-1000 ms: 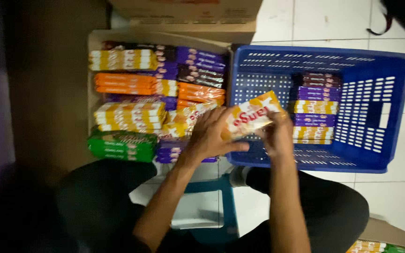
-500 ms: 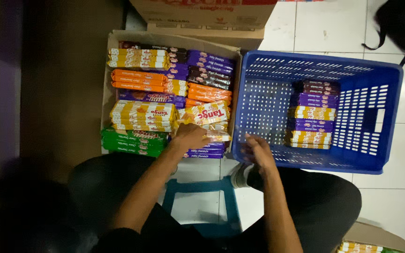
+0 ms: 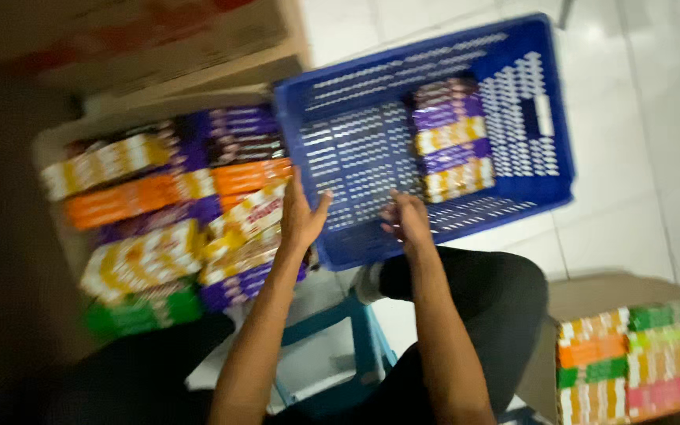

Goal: The person transfers various packaged snack bars from a cardboard box into a blue plastic basket. They handle the items by hand, picking them up from the box and arranging them in rows within the basket.

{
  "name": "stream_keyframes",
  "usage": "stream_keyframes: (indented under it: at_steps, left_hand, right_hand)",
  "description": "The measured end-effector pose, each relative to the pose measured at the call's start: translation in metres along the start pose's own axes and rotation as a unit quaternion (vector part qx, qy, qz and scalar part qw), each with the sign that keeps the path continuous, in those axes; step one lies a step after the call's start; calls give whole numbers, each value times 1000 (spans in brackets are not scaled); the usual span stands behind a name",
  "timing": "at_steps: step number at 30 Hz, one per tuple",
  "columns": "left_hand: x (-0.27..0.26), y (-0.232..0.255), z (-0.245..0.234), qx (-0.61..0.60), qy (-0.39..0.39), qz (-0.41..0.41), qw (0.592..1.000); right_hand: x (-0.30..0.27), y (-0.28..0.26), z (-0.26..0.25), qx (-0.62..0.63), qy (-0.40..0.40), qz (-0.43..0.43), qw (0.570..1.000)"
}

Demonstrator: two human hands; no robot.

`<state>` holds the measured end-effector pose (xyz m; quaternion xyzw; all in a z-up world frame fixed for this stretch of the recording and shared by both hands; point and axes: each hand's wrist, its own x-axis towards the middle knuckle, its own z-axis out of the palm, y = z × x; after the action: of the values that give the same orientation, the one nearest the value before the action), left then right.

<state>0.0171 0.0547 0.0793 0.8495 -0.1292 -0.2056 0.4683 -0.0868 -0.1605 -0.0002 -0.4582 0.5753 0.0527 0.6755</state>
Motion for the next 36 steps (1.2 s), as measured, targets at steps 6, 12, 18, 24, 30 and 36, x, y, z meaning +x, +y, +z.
stream_keyframes:
  at_steps: [6, 12, 18, 24, 30, 36]
  left_hand:
    - [16, -15, 81, 206, 206, -117, 950]
    - [23, -56, 98, 293, 290, -75, 908]
    - [28, -6, 84, 292, 234, -46, 926]
    - [25, -2, 83, 294, 199, -40, 934]
    - [28, -6, 90, 291, 217, -81, 928]
    - [28, -7, 86, 316, 213, -61, 922]
  right_hand:
    - [125, -11, -43, 22, 84, -19, 996]
    - [293, 34, -130, -100, 299, 28, 949]
    - [273, -16, -128, 74, 352, 205, 910]
    - [293, 20, -125, 344, 231, 139, 899]
    - [275, -4, -110, 128, 329, 197, 914]
    - [252, 4, -101, -72, 448, 170, 875]
